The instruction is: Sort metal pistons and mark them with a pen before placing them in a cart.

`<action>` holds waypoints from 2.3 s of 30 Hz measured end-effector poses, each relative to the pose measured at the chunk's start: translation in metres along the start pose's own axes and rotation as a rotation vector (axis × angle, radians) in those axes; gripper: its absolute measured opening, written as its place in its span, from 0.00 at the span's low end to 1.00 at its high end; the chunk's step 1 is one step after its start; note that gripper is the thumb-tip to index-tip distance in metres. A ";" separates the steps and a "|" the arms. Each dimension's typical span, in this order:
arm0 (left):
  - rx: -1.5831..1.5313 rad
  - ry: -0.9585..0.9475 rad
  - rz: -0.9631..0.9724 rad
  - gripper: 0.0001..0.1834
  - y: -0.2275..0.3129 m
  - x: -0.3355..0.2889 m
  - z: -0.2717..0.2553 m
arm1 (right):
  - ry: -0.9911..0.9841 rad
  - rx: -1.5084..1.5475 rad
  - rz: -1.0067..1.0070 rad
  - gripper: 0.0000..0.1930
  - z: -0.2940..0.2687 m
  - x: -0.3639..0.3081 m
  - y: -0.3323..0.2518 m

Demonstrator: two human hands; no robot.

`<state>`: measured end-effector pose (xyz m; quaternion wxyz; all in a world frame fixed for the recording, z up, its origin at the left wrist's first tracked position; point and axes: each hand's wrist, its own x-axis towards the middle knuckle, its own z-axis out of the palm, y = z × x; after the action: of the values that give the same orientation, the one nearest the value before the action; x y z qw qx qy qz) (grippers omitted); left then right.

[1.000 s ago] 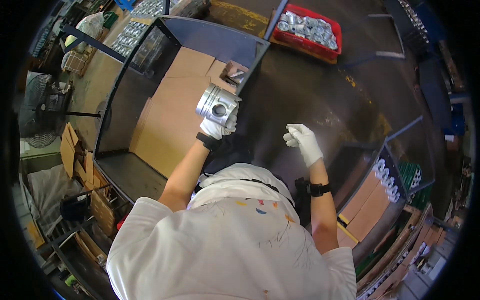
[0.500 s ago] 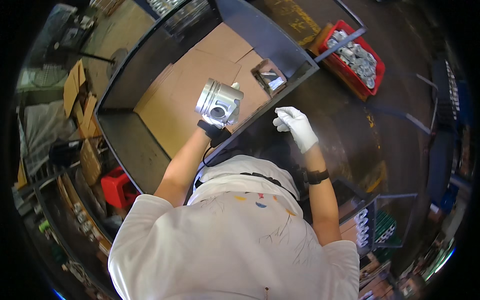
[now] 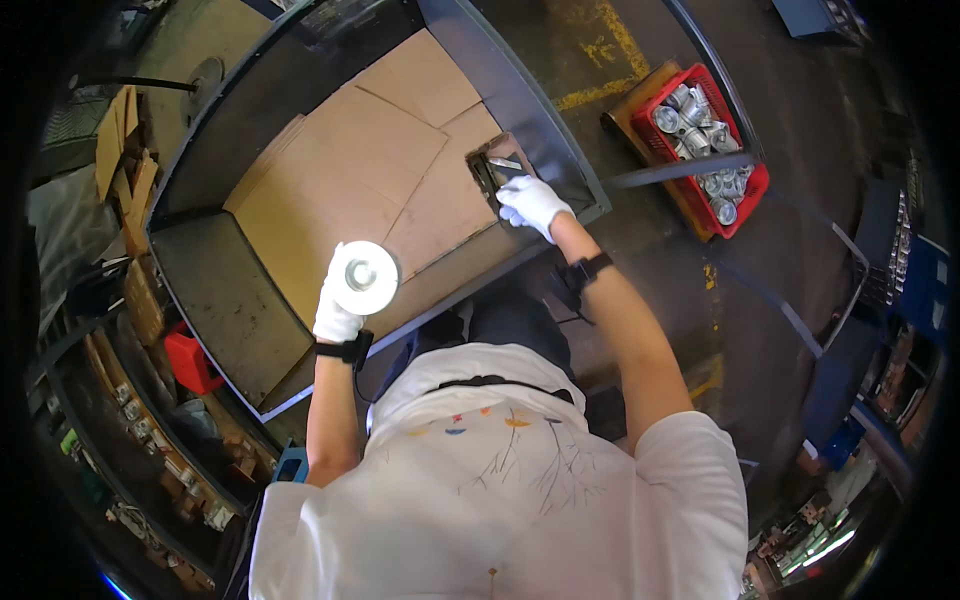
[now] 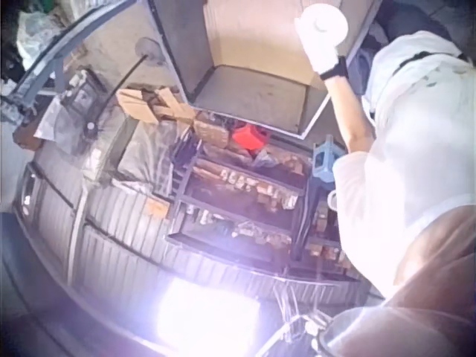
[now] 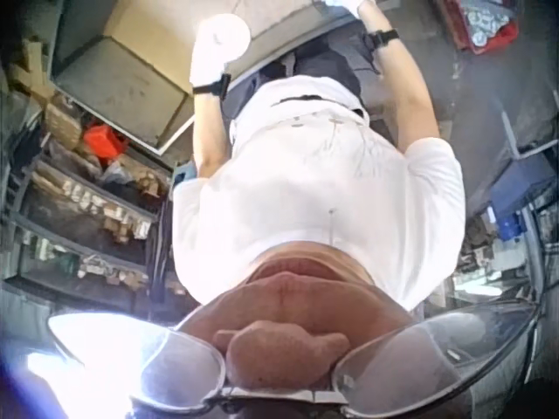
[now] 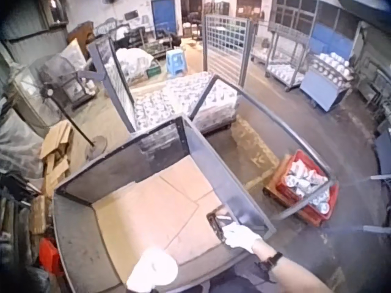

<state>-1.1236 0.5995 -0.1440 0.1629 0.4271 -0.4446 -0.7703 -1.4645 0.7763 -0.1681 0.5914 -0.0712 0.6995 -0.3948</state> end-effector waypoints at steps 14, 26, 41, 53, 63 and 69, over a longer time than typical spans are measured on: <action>0.252 0.417 -0.243 0.16 0.001 0.035 0.091 | -0.214 -1.201 0.240 0.43 -0.085 0.347 0.142; 0.672 0.634 -0.313 0.22 -0.031 0.045 0.104 | 0.168 -1.264 0.406 0.14 -0.003 0.386 0.179; 0.317 0.657 -0.320 0.26 -0.018 0.018 0.096 | 0.118 -0.769 0.570 0.39 -0.037 0.381 0.156; 0.097 0.384 -0.171 0.18 0.044 -0.038 0.060 | -0.194 0.279 0.396 0.08 -0.004 0.201 0.025; 0.044 0.254 0.046 0.13 0.083 -0.043 0.020 | -0.387 -0.118 -0.121 0.12 0.086 -0.043 -0.086; 0.141 0.167 0.136 0.20 0.104 -0.053 0.018 | -0.261 -0.338 -0.195 0.13 0.125 -0.126 -0.102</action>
<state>-1.1205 0.5859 -0.0266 0.2206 0.4691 -0.5105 -0.6861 -1.3552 0.7204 -0.0045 0.6158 -0.2869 0.6629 -0.3146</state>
